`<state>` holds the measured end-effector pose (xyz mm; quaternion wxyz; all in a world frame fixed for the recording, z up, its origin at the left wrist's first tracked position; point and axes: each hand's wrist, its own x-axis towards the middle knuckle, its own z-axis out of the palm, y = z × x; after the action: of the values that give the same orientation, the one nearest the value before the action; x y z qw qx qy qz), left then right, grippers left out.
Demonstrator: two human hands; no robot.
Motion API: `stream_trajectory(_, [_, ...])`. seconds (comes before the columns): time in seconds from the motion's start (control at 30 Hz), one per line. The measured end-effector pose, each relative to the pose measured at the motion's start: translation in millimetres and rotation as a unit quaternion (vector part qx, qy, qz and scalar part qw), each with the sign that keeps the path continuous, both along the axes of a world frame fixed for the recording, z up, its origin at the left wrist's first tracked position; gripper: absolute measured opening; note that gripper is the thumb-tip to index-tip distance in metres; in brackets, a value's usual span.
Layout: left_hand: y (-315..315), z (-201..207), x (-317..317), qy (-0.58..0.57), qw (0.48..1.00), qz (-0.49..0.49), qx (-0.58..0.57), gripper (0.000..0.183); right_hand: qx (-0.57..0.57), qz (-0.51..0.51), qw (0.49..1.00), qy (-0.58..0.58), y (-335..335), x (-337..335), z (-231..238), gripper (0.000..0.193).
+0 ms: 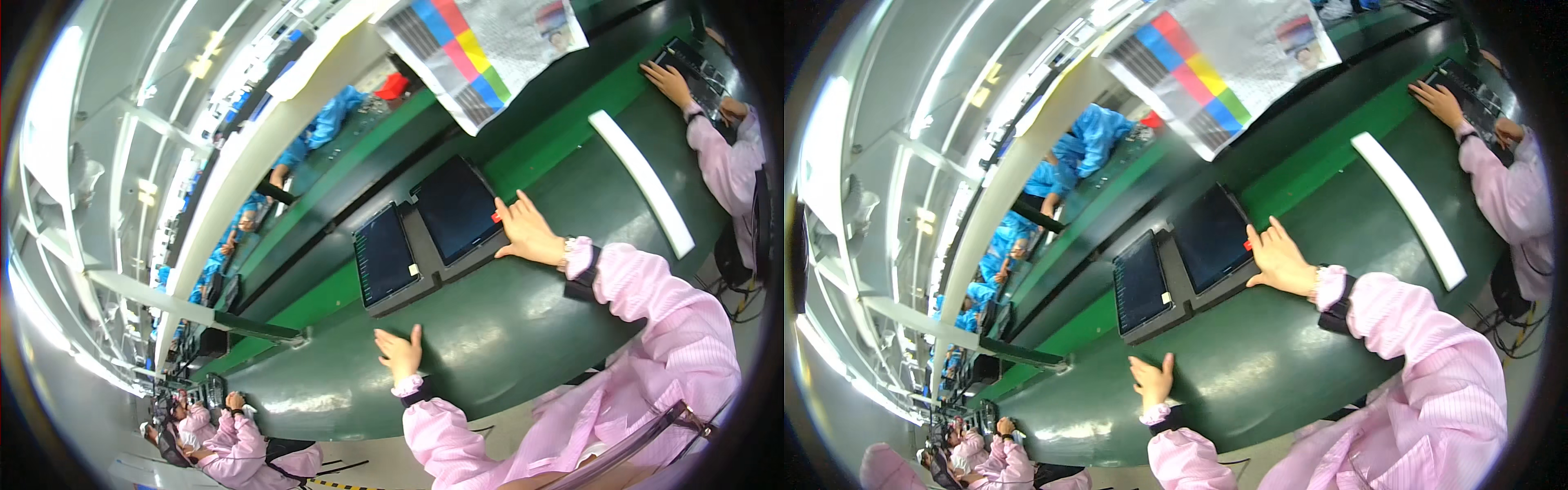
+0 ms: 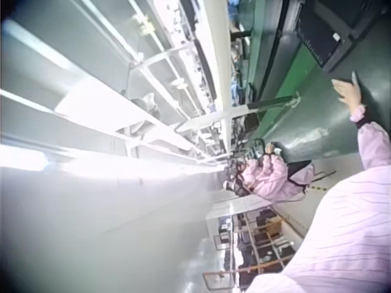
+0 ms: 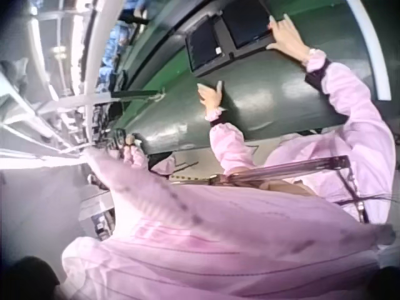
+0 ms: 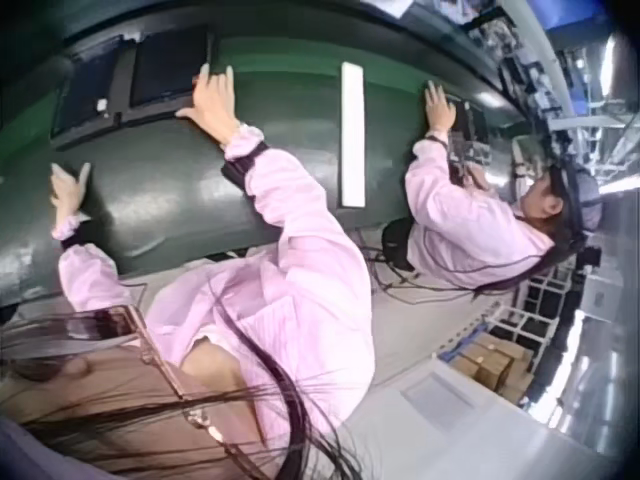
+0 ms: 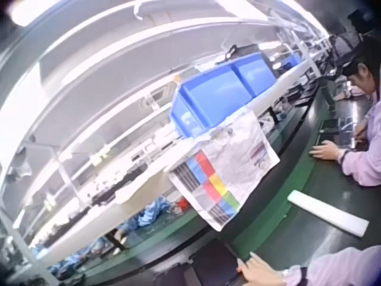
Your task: Inspecting tablet screens and diagnostic software on an assembly line.
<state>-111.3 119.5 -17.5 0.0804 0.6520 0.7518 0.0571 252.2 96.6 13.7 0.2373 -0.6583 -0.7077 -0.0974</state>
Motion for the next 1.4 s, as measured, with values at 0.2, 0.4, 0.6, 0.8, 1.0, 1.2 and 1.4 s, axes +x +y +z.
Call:
stream_trajectory(0.2, [8.9, -30.5, -7.4, -0.005, 0.996, -0.060, -0.063, 0.107, -0.032, -0.052, 0.998, -0.025, 95.0, -53.6, -20.6, 0.107])
stream_trajectory(0.4, [8.1, -32.4, -14.5, -0.009, 0.997, -0.038, -0.072, 0.108, -0.054, -0.090, 0.994, -0.004, 139.9, -92.8, -25.0, 0.104])
stream_trajectory(0.6, [2.9, -16.1, -5.8, -0.038, 0.995, -0.048, -0.081, 0.108, -0.189, 0.045, 0.972, 0.130, 94.3, -28.5, -24.6, 0.088])
stream_trajectory(0.8, [-5.4, 14.8, 14.6, 0.000, 0.995, -0.067, -0.080, 0.103, -0.227, -0.010, 0.964, 0.138, -61.3, 99.7, -17.0, 0.074])
stream_trajectory(1.0, [31.8, -60.6, 17.1, 0.064, 0.990, -0.103, -0.067, 0.108, -0.110, -0.292, 0.947, 0.074, -150.6, 179.9, 5.8, 0.078])
stream_trajectory(1.2, [-1.7, 7.3, 123.6, 0.153, 0.965, -0.106, -0.182, 0.107, -0.145, -0.366, 0.916, 0.075, -154.8, 210.4, -16.7, 0.057])
stream_trajectory(1.4, [-18.4, 61.8, 214.6, -0.009, 0.823, -0.503, -0.266, 0.070, -0.173, 0.040, 0.775, 0.606, -106.2, 152.3, 21.5, 0.066])
